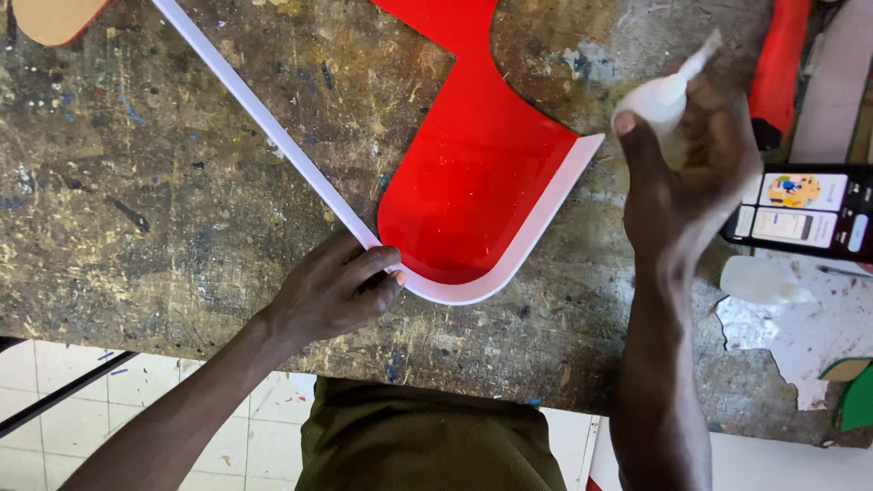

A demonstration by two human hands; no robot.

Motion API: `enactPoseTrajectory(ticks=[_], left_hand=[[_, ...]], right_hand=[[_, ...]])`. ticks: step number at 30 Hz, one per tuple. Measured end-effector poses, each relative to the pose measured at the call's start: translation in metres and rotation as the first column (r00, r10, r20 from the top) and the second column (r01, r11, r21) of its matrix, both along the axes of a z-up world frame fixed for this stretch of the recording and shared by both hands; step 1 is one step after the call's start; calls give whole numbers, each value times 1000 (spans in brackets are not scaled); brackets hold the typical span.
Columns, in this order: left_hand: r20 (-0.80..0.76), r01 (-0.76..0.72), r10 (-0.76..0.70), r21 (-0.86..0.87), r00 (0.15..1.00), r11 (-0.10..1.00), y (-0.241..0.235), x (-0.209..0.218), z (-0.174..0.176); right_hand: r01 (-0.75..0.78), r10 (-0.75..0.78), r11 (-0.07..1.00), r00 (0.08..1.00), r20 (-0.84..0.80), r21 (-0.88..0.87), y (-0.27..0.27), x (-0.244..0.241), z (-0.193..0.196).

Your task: The person applies glue from a small bottle along the edge of a red foam cutout and presses a white strip onto it. They repeat this process along the curved edge, smoothing the strip into place.

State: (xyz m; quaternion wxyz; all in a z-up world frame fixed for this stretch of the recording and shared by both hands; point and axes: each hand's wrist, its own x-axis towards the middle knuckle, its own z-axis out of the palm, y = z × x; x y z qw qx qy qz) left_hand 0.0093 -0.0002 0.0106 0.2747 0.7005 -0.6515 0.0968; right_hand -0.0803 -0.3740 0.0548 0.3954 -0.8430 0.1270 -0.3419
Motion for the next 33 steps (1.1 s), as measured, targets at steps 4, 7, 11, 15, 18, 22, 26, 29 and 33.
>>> enactPoseTrajectory(ticks=[4,7,11,15,18,22,26,29,33], left_hand=[[-8,18,-18,13,1000,1000,0,0,1],[-10,11,-10,26,1000,1000,-1,-2,3],[25,-16,15,29,1000,999,2,-4,-3],[21,-29,29,4,999,1000,0,-5,0],[8,-20,20,-13,1000,1000,-1,-5,5],[18,-43,43,-10,999,999,0,-7,-4],[21,-72,72,-42,997,997,-1,-12,-8],[38,-103,104,-35,994,994,-1,-15,-12],[90,-198,203,-67,975,978,-7,-25,-17]], right_hand=[[76,-78,984,997,-7,-162,-17,2,-14],[149,-154,987,984,-88,-65,-26,3,-26],[82,-83,996,995,-51,-34,-29,4,-40],[188,-180,972,981,69,-141,4,2,-21],[56,-46,992,996,82,-113,39,-2,-1],[-134,136,991,985,-107,23,74,-17,4],[-164,165,986,966,-199,21,76,-23,-8],[-183,172,982,968,-184,-46,69,-27,-26],[-245,237,969,953,-189,-22,64,-23,-25]])
